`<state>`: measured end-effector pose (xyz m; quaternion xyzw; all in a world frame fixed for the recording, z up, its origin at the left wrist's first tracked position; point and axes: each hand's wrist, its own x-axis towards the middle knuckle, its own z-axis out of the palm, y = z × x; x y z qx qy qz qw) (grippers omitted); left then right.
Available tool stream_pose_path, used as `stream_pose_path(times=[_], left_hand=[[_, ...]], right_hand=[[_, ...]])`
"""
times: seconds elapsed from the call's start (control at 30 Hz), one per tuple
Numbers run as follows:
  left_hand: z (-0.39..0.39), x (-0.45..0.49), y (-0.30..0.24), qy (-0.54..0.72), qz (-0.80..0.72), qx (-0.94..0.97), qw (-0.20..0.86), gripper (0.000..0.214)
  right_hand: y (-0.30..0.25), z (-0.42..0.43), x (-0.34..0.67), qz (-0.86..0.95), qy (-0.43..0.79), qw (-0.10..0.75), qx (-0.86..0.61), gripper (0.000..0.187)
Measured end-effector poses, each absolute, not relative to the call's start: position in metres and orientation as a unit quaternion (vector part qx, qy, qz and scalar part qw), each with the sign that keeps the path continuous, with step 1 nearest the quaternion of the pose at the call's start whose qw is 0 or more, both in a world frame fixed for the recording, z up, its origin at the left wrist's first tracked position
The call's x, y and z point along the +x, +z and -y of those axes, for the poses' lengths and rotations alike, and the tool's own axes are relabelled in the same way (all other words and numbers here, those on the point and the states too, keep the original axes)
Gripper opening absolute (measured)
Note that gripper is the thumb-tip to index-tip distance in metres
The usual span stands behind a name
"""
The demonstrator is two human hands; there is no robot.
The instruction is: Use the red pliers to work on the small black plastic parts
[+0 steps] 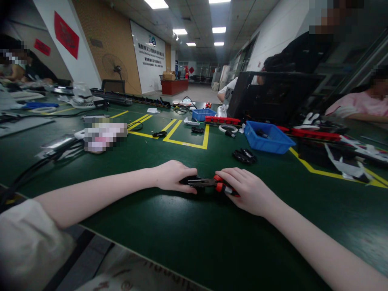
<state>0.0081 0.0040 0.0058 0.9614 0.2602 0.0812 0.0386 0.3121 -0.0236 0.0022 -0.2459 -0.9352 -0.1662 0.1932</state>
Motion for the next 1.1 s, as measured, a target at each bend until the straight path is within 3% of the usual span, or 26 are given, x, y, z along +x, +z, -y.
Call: stream_pose_path(times=[0.27, 0.77, 1.1], left_hand=[[-0.0039, 0.0081, 0.0053, 0.090, -0.261, 0.960, 0.041, 0.048], [-0.0033, 0.0081, 0.0066, 0.075, -0.274, 0.958, 0.030, 0.050], [-0.0047, 0.0073, 0.0045, 0.114, -0.274, 0.955, 0.000, 0.048]], right_hand=[[0.0031, 0.0240, 0.3130, 0.937, -0.146, 0.190, -0.254, 0.050], [0.0056, 0.0256, 0.3111, 0.940, -0.122, 0.199, -0.247, 0.039], [0.0027, 0.0241, 0.3135, 0.922, -0.133, 0.231, -0.280, 0.046]])
